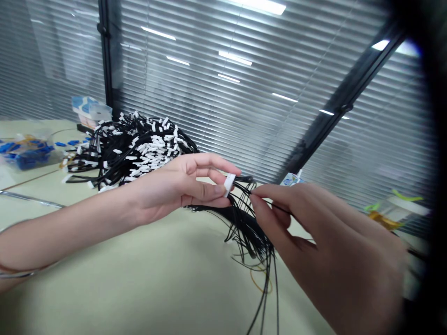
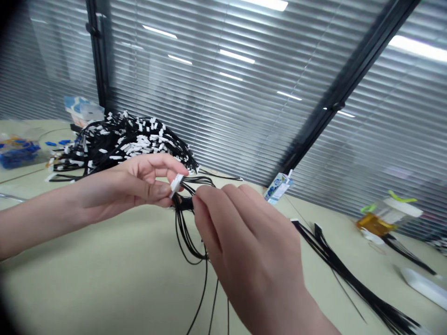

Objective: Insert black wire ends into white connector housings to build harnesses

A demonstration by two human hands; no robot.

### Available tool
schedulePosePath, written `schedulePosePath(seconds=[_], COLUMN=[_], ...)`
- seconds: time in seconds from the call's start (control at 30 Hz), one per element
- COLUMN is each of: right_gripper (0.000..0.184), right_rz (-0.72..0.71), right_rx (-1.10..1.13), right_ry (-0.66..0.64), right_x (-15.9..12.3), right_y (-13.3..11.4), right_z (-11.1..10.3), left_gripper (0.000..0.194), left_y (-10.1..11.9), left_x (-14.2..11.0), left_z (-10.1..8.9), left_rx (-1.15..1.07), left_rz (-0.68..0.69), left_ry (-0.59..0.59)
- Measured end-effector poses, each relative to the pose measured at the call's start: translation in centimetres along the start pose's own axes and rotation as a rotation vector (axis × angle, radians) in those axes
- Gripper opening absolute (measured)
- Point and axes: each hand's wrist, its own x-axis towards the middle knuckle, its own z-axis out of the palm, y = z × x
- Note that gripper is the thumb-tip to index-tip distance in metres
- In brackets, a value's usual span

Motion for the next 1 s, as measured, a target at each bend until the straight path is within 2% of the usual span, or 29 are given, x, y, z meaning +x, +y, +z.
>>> schedulePosePath(seconds=[0.1, 0.3, 0.43, 0.53, 0.63, 0.67, 0.7, 0.77, 0.9, 1.0], right_gripper=[0.005, 0.015, 0.016, 0.013, 0.009, 0.016, 0.026, 0.038, 0.031, 0.027], right_rz=[-0.022, -0.16, -0.146, -0.03, 0.241, 0.333, 0.409, 0.467, 0.423, 0.382], right_rx=[0.006, 0.006, 0.03, 0.167, 0.539, 0.665, 0.766, 0.834, 0.793, 0.795], right_ry=[-0.004, 0.031, 0.045, -0.005, -0.146, -0.196, -0.245, -0.326, -0.538, -0.608], right_x=[0.0, 0.1, 0.1, 0.3, 0.9, 1.1, 1.2, 1.2, -0.4, -2.6], right_y=[-0.1, -0.1, -0.1, 0.4, 1.8, 2.5, 3.3, 4.9, 6.7, 6.5], right_z=[0.2, 1.1, 1.6, 1.3, 1.1, 1.3, 1.8, 3.3, 8.4, 12.2], left_gripper=[0.025, 0.025, 0.027, 0.028, 0.025, 0.024, 0.024, 0.024, 0.023, 0.024], left_y=[-0.1, -0.4, -0.4, 0.0, 1.1, 1.5, 1.9, 2.5, 2.9, 2.9], left_x=[0.0, 0.2, 0.3, 0.1, -0.2, -0.4, -0.5, -0.6, -0.3, -0.1], left_z=[0.1, -0.1, -0.2, -0.1, -0.1, -0.1, -0.2, -0.4, -0.6, -0.6], left_rx=[0.033, 0.046, 0.02, 0.048, 0.085, 0.088, 0.084, 0.058, -0.009, -0.012], left_rz=[0.027, 0.036, 0.006, 0.014, 0.055, 0.077, 0.096, 0.113, 0.083, 0.089], left_ry=[-0.007, -0.005, 0.025, 0.015, -0.013, -0.016, -0.018, -0.01, 0.026, 0.063])
